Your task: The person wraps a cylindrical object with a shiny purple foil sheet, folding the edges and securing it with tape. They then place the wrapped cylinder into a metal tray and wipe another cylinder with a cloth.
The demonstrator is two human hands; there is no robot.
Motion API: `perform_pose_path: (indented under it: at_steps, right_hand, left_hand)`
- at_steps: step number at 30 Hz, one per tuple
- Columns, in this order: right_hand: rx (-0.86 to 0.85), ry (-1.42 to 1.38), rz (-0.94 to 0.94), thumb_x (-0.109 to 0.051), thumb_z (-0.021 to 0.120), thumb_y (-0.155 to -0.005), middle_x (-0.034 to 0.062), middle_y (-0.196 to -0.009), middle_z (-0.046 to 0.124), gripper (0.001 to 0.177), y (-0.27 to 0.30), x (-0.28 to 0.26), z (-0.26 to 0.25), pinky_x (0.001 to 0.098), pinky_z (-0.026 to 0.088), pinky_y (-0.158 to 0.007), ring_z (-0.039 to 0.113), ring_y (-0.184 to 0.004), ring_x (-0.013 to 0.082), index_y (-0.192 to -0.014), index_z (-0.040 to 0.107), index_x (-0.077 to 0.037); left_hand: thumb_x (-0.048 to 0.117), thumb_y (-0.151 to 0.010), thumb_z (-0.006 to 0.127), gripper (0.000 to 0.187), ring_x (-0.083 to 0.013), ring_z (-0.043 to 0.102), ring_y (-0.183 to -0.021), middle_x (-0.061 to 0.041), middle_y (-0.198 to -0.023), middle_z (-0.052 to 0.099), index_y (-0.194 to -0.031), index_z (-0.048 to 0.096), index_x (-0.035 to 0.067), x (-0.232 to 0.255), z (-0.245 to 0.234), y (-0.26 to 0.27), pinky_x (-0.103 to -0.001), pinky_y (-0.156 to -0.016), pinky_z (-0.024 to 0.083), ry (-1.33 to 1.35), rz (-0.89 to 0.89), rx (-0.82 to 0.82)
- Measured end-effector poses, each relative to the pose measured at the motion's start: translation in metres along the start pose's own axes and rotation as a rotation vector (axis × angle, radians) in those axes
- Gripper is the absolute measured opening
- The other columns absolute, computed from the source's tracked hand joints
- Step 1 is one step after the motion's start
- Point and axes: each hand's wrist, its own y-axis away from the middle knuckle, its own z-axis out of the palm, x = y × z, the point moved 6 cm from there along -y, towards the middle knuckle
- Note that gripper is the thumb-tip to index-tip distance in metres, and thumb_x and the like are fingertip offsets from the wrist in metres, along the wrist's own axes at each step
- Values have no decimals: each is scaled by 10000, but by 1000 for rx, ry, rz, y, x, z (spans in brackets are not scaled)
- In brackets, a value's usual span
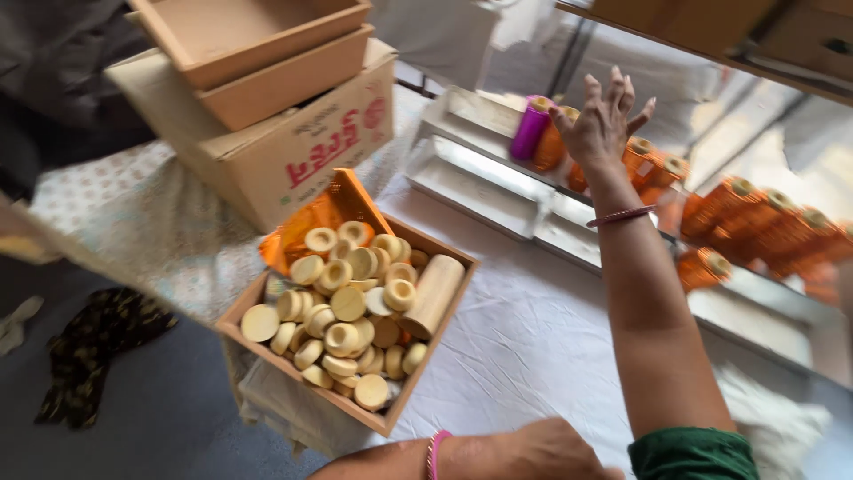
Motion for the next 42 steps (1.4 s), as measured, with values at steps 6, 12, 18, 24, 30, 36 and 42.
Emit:
perform_pose_path:
  at_steps: [6,12,18,24,30,36,42]
  right_hand:
    - [211,286,26,-604,811,-927,172,-1592,327,758,73,170,-167,719,43,-1192,222,-1534,363,-1457,583,-112]
    - [295,580,342,-533,847,-859,198,-1503,432,728,198,370,-370,764,112,-1126,331,-1425,403,-1399,609,-106]
    - [11,737,837,-397,830,-792,215,-1287,657,588,350,525,-492,683,332,-1042,584,-1235,414,-1235,693,-35]
    - [-229,781,1011,-243,854,-764,182,-1251,689,502,436,534,-495,536,467,-1017,624,-1204,365,-1222,701,-106]
    - [389,735,489,-79,757,-736,189,-1197,649,383,461,506,-486,506,523,-973,628,-1142,400,-1104,652,-68]
    - [521,201,103,-17,758,-779,148,-1275,624,449,396,328,-435,458,541,-1078,640,-1219,347,-1207,626,-53]
    - [481,211,-70,-19,783,-756,180,-1295,618,534,370,246,-431,482,524,-1088,614,-1265,389,-1267,630,-29]
  left_hand:
    - [657,-900,633,544,-392,686,-712,-160,-731,691,-900,636,113,4,-44,-20,-502,-616,544,95,-93,-221]
    - [678,-829,697,509,-282,680,-700,-71,-696,672,-996,690,197,6,-62,-28,-443,-610,508,149,-152,-226]
    - [690,-762,720,535,-201,656,-663,-6,-682,648,-1091,713,268,-3,-61,-37,-380,-586,479,147,-321,-288]
    - [697,-719,732,681,-196,660,-737,-21,-772,672,-1269,676,300,-12,-60,-43,-358,-657,488,213,-413,-361]
    - [708,-713,725,921,-211,676,-823,-50,-872,688,-1491,478,281,-9,-60,-46,-362,-733,519,285,-371,-441]
    - [704,-728,731,975,-244,685,-917,-97,-1001,694,-1527,456,219,-20,-51,-36,-371,-776,544,398,-407,-407]
    - [680,-715,742,972,-258,688,-919,-113,-967,717,-1507,479,182,-9,-57,-43,-387,-793,529,421,-448,-409]
